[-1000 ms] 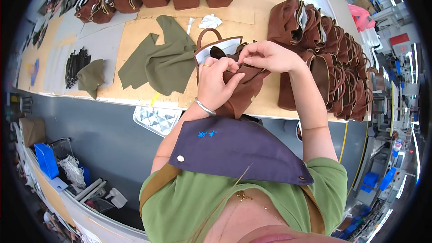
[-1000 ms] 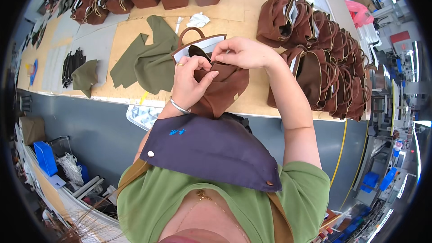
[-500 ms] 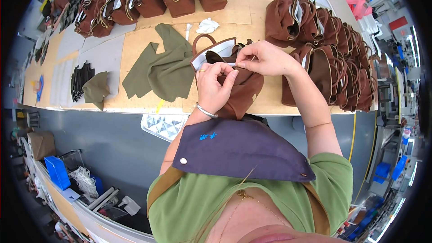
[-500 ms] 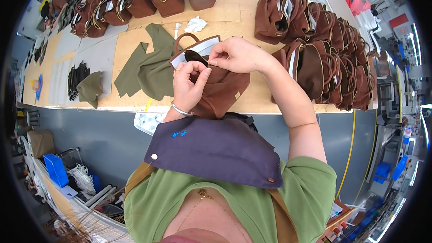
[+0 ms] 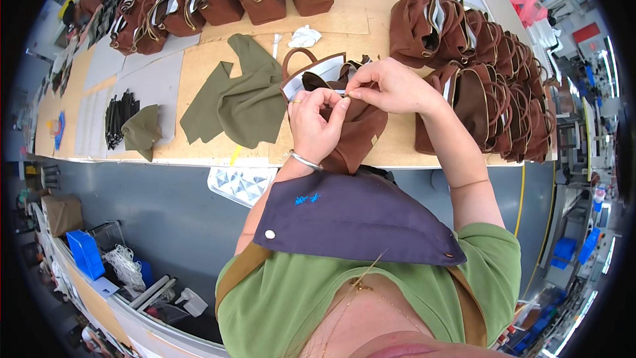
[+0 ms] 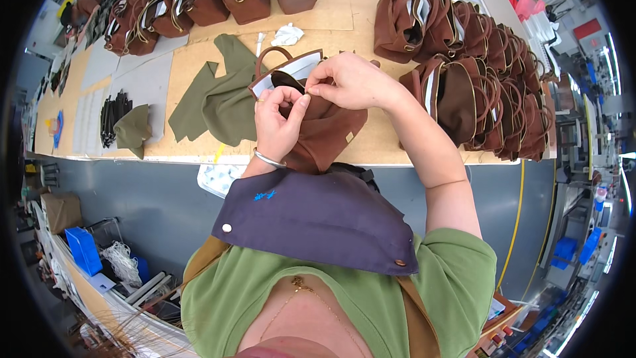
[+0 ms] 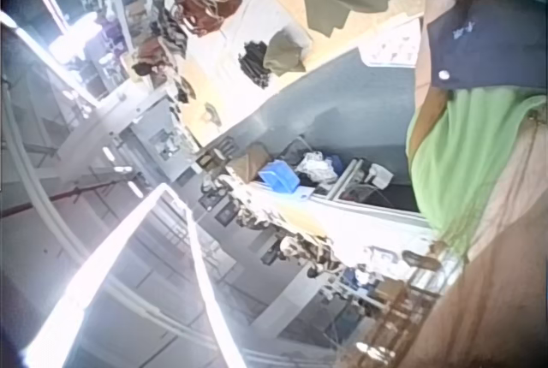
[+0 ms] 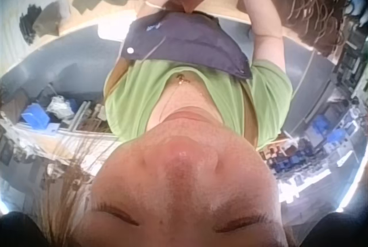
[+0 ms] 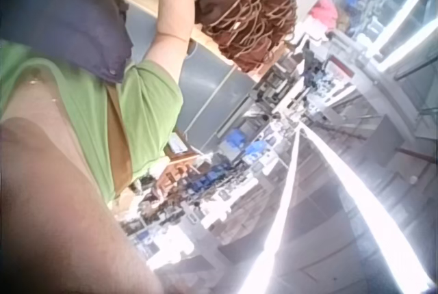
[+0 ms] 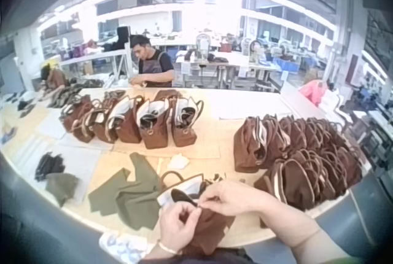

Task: Checking and adjusting the lining or interior of brown leather tote bags on a production line.

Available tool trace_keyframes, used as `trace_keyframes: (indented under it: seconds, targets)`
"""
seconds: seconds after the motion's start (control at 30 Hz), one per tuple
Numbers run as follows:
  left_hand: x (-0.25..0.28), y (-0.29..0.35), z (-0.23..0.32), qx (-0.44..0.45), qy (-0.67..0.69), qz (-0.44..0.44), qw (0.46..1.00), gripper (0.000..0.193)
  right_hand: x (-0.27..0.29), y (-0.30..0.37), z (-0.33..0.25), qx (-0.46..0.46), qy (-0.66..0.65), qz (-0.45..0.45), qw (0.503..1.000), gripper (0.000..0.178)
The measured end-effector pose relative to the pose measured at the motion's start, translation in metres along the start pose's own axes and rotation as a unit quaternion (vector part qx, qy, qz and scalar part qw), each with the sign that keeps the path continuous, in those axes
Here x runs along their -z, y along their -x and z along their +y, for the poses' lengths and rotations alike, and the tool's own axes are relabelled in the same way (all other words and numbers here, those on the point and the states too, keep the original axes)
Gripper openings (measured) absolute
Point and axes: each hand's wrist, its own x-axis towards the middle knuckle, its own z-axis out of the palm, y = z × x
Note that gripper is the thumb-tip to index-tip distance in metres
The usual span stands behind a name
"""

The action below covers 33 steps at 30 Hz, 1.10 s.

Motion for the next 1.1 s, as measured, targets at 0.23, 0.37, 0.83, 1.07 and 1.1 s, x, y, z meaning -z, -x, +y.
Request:
trace_keyframes:
  seconds: [0.23,0.37,0.83,1.07,1.1]
  targets:
    - [0.013,-0.004,0.002,-0.035,0.000,-0.053,0.998,0.013,-0.004,0.000,0.008,-0.005,-0.083,-0.014,0.996,0.016]
    - [0.020,-0.009,0.002,-0.014,0.044,-0.089,0.995,0.012,-0.008,-0.001,0.012,-0.021,-0.079,-0.007,0.997,0.015]
    - [0.018,-0.009,-0.012,0.034,0.069,-0.126,0.989,0.009,-0.013,-0.008,-0.003,-0.075,-0.021,-0.024,0.997,0.019]
    - [0.070,-0.033,-0.037,-0.038,-0.181,-0.118,0.976,0.030,-0.030,0.000,0.006,0.016,0.110,0.020,0.994,0.016]
    - [0.078,-0.033,-0.044,-0.034,-0.204,-0.157,0.966,0.028,-0.031,0.003,0.003,0.030,0.118,0.029,0.992,0.016]
